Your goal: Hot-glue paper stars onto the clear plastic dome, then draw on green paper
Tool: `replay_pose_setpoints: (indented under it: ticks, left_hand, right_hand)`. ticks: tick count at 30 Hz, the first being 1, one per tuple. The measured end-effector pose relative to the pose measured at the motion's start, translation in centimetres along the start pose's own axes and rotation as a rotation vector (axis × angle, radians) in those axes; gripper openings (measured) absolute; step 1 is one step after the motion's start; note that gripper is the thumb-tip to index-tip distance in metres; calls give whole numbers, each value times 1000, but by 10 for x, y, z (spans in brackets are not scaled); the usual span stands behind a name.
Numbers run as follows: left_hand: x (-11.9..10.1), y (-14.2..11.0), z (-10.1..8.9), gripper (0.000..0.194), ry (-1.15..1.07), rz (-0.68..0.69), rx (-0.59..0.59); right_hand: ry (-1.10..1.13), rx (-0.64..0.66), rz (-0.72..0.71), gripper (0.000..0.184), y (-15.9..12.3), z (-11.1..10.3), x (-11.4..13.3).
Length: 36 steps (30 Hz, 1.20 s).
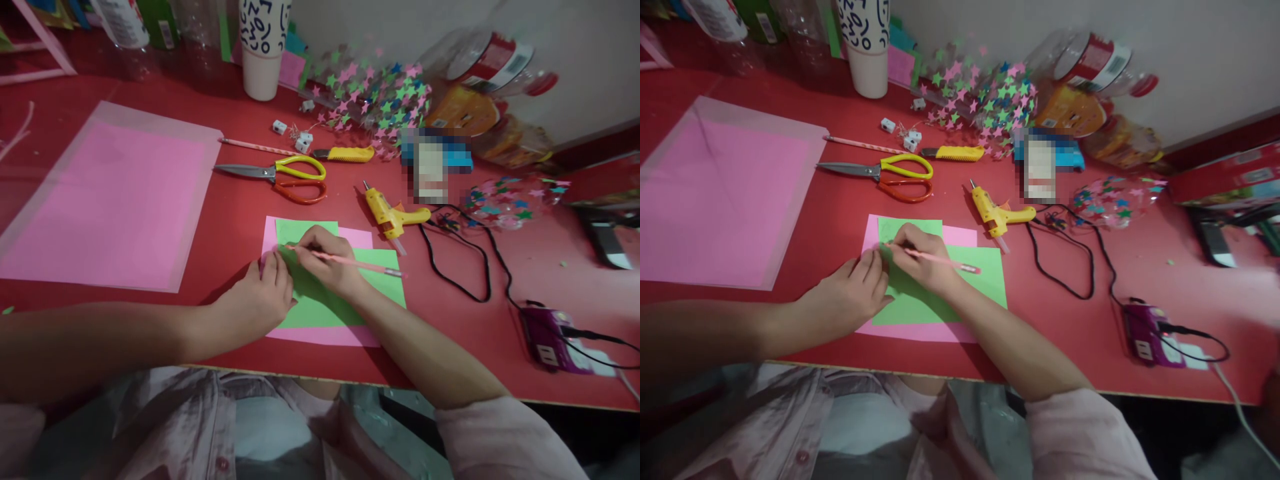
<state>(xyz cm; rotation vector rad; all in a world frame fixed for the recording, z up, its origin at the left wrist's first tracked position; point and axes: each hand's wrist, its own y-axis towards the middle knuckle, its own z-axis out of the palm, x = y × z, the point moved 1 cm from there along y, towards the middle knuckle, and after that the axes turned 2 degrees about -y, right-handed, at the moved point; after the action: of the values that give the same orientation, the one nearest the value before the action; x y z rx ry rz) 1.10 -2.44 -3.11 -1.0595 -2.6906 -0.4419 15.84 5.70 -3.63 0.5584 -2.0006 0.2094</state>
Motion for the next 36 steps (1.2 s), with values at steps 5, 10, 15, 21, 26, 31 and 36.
replay_pose_setpoints:
  ticks: [5,10,15,21,26,31,36]
  left_hand:
    - [2,0,-2,43,-24,18,63]
    - [0,4,-5,38,10,31,86]
    - [-9,19,-10,30,37,13,189]
    - [-17,24,-9,33,93,-42,142]
    - [-19,20,-6,35,101,-27,87]
    - [-20,20,-5,34,101,-18,70]
    - [-20,20,-5,35,95,-11,61]
  right_hand:
    - [250,-98,185,21,4,-16,-2]
    - [166,33,222,13,4,-31,-6]
    - [97,101,95,9,-1,-34,-9]
    - [52,-2,59,9,-2,-24,-10]
    - [19,-3,59,11,-3,-21,-9]
    - [15,39,70,10,-3,-23,-9]
    - [11,45,84,11,-3,-23,-12]
